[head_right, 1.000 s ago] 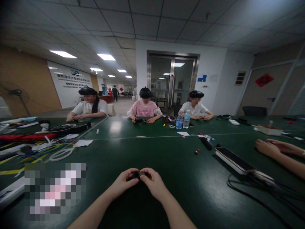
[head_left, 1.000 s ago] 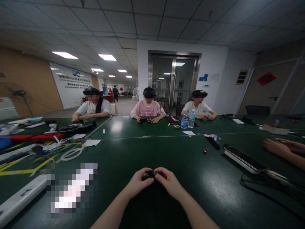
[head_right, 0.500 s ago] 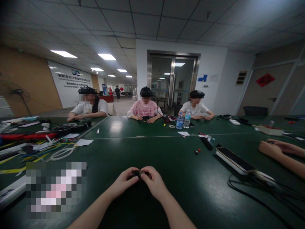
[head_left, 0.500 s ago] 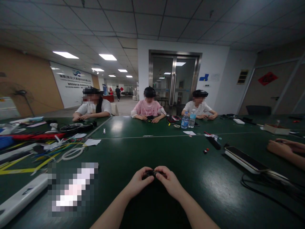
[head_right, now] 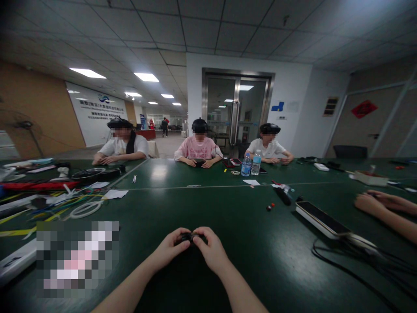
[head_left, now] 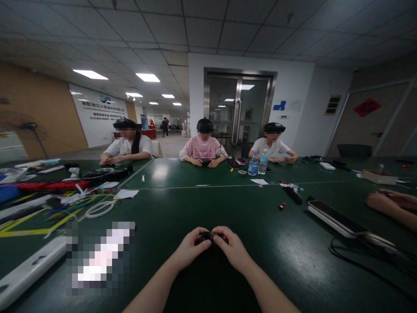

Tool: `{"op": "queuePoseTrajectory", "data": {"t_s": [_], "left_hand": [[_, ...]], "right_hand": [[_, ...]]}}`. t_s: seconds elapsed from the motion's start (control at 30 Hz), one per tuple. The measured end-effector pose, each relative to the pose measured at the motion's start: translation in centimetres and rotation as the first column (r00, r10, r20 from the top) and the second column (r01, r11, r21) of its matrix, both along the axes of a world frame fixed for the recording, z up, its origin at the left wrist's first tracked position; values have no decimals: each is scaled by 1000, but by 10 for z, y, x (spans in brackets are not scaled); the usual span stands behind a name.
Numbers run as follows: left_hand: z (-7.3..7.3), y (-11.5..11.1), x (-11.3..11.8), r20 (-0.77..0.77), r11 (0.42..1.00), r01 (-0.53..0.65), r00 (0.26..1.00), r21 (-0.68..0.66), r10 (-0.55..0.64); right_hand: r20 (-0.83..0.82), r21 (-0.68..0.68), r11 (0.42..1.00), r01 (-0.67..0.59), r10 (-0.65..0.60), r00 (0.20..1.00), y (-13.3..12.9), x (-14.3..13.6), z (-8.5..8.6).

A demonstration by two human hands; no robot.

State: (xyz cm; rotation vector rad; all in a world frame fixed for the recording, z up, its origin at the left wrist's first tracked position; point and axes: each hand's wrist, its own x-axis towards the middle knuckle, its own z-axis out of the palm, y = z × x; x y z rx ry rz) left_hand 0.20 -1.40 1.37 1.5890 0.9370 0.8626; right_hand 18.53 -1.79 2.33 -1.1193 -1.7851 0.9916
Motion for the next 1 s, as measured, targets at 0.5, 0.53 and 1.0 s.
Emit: {"op": "queuePoseTrajectory", "data": {"t_s": [0.5, 0.53, 1.0], "left_hand": [[6, -3, 0, -4, 997, -35, 999, -66, 35], [6, -3, -1, -1, 997, -36, 999, -72, 36], [-7, 3, -5, 28, 995, -22, 999, -95, 24]], "right_hand": [[-269, -159, 973, 166, -204, 941, 11, 12, -6], [-286, -166, 968, 187, -229, 931, 13, 13, -7], [-452, -299, 866, 400, -498, 740, 31, 42, -11]]}}
